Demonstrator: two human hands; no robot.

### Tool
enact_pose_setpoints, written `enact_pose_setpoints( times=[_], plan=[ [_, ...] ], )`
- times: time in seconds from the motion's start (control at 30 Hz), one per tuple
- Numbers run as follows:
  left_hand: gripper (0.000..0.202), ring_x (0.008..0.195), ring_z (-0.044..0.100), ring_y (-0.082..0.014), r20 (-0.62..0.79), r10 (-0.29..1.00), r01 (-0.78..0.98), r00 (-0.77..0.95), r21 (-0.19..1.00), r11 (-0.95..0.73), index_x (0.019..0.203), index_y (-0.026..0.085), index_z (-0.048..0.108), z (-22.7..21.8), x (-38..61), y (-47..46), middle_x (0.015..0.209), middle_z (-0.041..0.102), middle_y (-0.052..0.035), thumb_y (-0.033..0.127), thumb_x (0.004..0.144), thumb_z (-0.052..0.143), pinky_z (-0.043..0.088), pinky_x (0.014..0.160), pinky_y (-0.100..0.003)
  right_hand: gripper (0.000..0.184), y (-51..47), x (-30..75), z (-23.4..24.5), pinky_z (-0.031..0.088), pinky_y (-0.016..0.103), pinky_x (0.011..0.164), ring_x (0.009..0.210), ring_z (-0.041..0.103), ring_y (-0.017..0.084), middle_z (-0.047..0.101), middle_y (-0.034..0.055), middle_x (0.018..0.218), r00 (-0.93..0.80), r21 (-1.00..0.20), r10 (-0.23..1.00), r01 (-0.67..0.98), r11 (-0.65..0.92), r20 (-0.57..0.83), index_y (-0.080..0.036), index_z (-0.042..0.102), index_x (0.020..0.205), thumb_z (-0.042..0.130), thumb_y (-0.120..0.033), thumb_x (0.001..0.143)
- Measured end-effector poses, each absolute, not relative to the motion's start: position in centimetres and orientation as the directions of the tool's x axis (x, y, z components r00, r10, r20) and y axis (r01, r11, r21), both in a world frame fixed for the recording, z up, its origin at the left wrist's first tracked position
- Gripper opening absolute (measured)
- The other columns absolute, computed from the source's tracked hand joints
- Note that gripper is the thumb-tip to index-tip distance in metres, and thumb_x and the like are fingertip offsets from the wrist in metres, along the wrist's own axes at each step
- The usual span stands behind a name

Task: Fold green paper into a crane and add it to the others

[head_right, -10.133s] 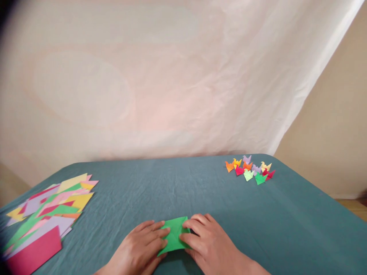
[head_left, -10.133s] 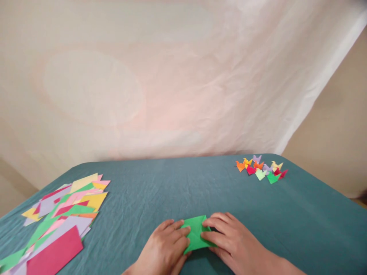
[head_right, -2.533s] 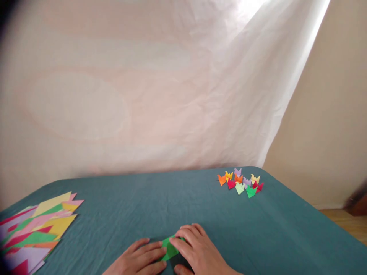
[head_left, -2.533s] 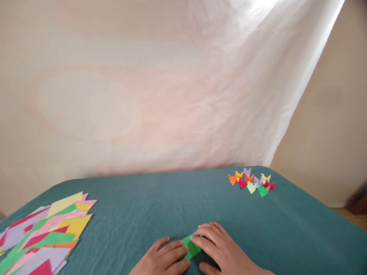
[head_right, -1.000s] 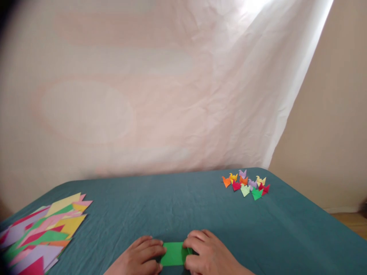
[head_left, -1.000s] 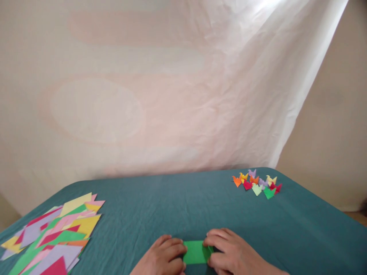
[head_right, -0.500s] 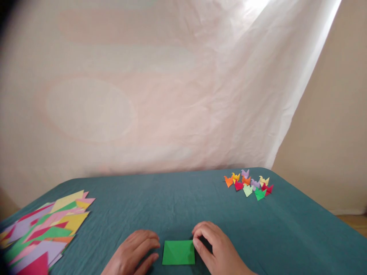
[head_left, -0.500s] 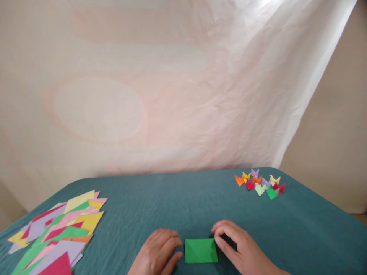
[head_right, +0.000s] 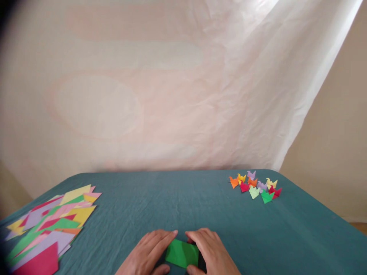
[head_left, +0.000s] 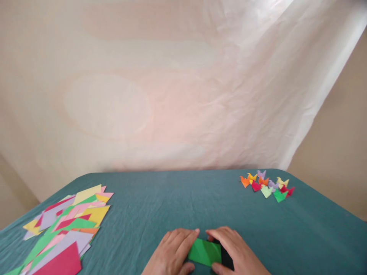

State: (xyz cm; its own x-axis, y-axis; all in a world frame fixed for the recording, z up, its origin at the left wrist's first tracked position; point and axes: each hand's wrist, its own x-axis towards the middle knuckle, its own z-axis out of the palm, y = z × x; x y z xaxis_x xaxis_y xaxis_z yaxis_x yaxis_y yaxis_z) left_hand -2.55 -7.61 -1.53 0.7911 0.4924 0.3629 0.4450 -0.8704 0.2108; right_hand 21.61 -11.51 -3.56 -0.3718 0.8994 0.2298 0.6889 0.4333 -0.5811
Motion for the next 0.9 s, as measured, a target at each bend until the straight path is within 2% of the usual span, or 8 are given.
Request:
enact_pose_setpoints(
  times=[0.17,0.3,0.37,0.47,0.5,0.63,0.77,0.9],
  plan=[
    [0.059,0.108,0.055,-0.0226,0.344,0.51,0.458,0.789,0.225,-0.86,0.138,0.02,0.031,-1.7,-2.6,-7.5,0.122,0.058,-0.0098,0.018,0.084,0.055,0.047,0.093,-0.037,0.062,-11.4,21.4,-3.9,0.046,0.037,0.088,0.097,0.058,0.025,0.063,0.0085,0.107,-0.406,-0.573,0.878,0.668,0.474,0.253,-0.021,0.05,0.125,0.073,-0.02,0.067],
    [0.036,0.1,0.058,-0.0214,0.392,0.435,0.396,0.81,0.181,-0.9,0.124,0.02,0.048,-1.8,-2.5,-7.2,0.11,0.063,-0.0082,0.022,0.088,0.053,0.049,0.086,-0.033,0.057,-11.6,21.2,-3.5,0.046,0.031,0.089,0.099,0.058,0.022,0.06,0.0083,0.11,-0.44,-0.577,0.851,0.63,0.52,0.287,-0.022,0.05,0.125,0.071,-0.018,0.072],
    [0.025,0.093,0.06,-0.02,0.427,0.417,0.376,0.802,0.182,-0.909,0.114,0.02,0.054,-1.7,-2.3,-7.2,0.101,0.065,-0.0069,0.023,0.089,0.051,0.049,0.081,-0.03,0.046,-11.7,21.2,-3.1,0.046,0.029,0.089,0.098,0.058,0.02,0.06,0.0083,0.108,-0.454,-0.595,0.842,0.603,0.532,0.292,-0.021,0.053,0.12,0.067,-0.02,0.076],
    [0.017,0.088,0.06,-0.0176,0.472,0.421,0.38,0.774,0.186,-0.906,0.103,0.02,0.057,-1.8,-2.1,-7.2,0.094,0.064,-0.0052,0.018,0.089,0.049,0.048,0.077,-0.027,0.019,-11.9,21.1,-2.4,0.047,0.027,0.082,0.091,0.059,0.018,0.059,0.0077,0.1,-0.454,-0.645,0.841,0.555,0.525,0.295,-0.02,0.06,0.102,0.056,-0.028,0.086],
    [0.016,0.087,0.06,-0.0166,0.491,0.416,0.377,0.765,0.182,-0.908,0.1,0.02,0.058,-1.9,-2.1,-7.2,0.093,0.064,-0.0047,0.016,0.089,0.048,0.047,0.077,-0.026,0.017,-12.0,21.1,-2.2,0.048,0.027,0.08,0.088,0.059,0.018,0.058,0.0076,0.097,-0.447,-0.666,0.844,0.536,0.519,0.297,-0.02,0.06,0.097,0.052,-0.032,0.088],
    [0.02,0.093,0.058,-0.0155,0.585,0.325,0.318,0.744,0.117,-0.941,0.083,0.02,0.058,-2.9,-1.9,-7.0,0.098,0.064,-0.0042,0.013,0.091,0.041,0.046,0.081,-0.026,0.031,-12.1,20.8,-1.6,0.048,0.026,0.073,0.079,0.059,0.017,0.06,0.0065,0.089,-0.388,-0.754,0.863,0.445,0.483,0.324,-0.02,0.06,0.086,0.043,-0.045,0.091],
    [0.022,0.107,0.053,-0.018,0.592,0.277,0.314,0.757,0.042,-0.948,0.077,0.02,0.058,-3.5,-2.3,-6.5,0.111,0.062,-0.0036,0.015,0.092,0.043,0.044,0.089,-0.03,0.031,-11.9,20.6,-2.1,0.047,0.023,0.067,0.071,0.06,0.015,0.063,0.0043,0.077,-0.391,-0.771,0.866,0.43,0.47,0.31,-0.019,0.064,0.078,0.045,-0.039,0.092],
    [0.017,0.116,0.047,-0.0233,0.532,0.29,0.379,0.796,-0.063,-0.923,0.082,0.02,0.06,-3.0,-2.9,-6.1,0.12,0.059,-0.0062,0.017,0.09,0.045,0.039,0.097,-0.04,0.026,-11.7,20.7,-3.0,0.046,0.022,0.064,0.069,0.062,0.014,0.067,0.0044,0.075,-0.346,-0.742,0.894,0.509,0.435,0.286,-0.019,0.07,0.081,0.048,-0.031,0.09]
  ],
)
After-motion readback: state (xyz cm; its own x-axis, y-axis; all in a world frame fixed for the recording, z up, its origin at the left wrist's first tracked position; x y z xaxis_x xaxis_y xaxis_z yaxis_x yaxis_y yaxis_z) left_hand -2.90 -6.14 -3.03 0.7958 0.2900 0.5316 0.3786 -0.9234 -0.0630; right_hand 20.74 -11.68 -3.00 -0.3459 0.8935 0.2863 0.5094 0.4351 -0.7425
